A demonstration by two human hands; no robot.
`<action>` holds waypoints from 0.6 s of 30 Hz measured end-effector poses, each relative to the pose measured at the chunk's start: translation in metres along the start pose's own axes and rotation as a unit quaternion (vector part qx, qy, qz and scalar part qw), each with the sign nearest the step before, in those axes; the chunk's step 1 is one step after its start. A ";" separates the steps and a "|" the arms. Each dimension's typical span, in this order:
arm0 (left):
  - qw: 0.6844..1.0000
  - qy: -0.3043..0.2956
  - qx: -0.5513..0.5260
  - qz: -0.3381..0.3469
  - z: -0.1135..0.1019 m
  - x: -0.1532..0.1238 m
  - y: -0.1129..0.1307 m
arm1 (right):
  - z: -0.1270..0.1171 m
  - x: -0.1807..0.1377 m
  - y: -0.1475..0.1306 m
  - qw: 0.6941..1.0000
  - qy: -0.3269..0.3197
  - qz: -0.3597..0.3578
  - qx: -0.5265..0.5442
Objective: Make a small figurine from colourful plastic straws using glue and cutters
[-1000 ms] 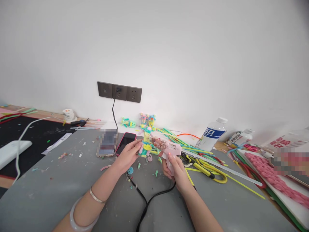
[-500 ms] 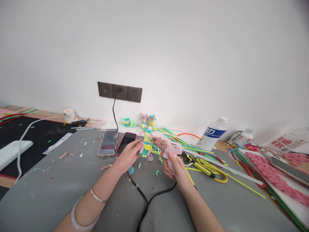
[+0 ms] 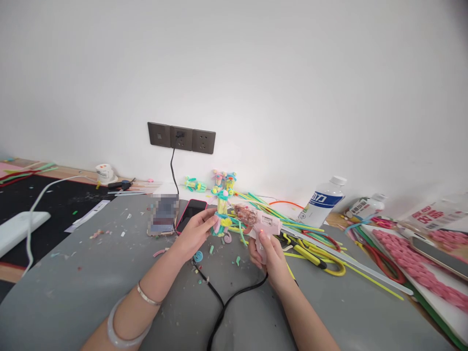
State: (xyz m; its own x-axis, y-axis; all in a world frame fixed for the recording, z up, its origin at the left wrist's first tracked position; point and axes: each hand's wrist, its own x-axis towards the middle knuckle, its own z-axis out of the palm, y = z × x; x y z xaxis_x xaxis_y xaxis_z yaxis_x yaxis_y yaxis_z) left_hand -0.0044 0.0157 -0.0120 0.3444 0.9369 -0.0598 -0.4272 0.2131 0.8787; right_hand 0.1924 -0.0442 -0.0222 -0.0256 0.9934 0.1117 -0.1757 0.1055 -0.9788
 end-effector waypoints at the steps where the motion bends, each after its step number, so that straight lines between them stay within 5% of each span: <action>1: 1.000 -0.002 0.004 0.002 0.000 0.000 0.000 | 0.000 0.000 0.000 1.000 -0.004 -0.003 0.000; 18: 0.999 -0.012 0.035 0.004 -0.004 0.001 -0.003 | -0.002 0.000 0.005 0.999 -0.035 0.016 -0.020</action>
State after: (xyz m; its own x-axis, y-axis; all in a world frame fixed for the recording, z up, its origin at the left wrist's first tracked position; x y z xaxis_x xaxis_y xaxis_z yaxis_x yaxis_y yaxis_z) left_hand -0.0057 0.0175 -0.0161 0.3619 0.9313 -0.0427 -0.3709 0.1859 0.9099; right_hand 0.1930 -0.0438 -0.0277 -0.0992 0.9910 0.0902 -0.1351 0.0764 -0.9879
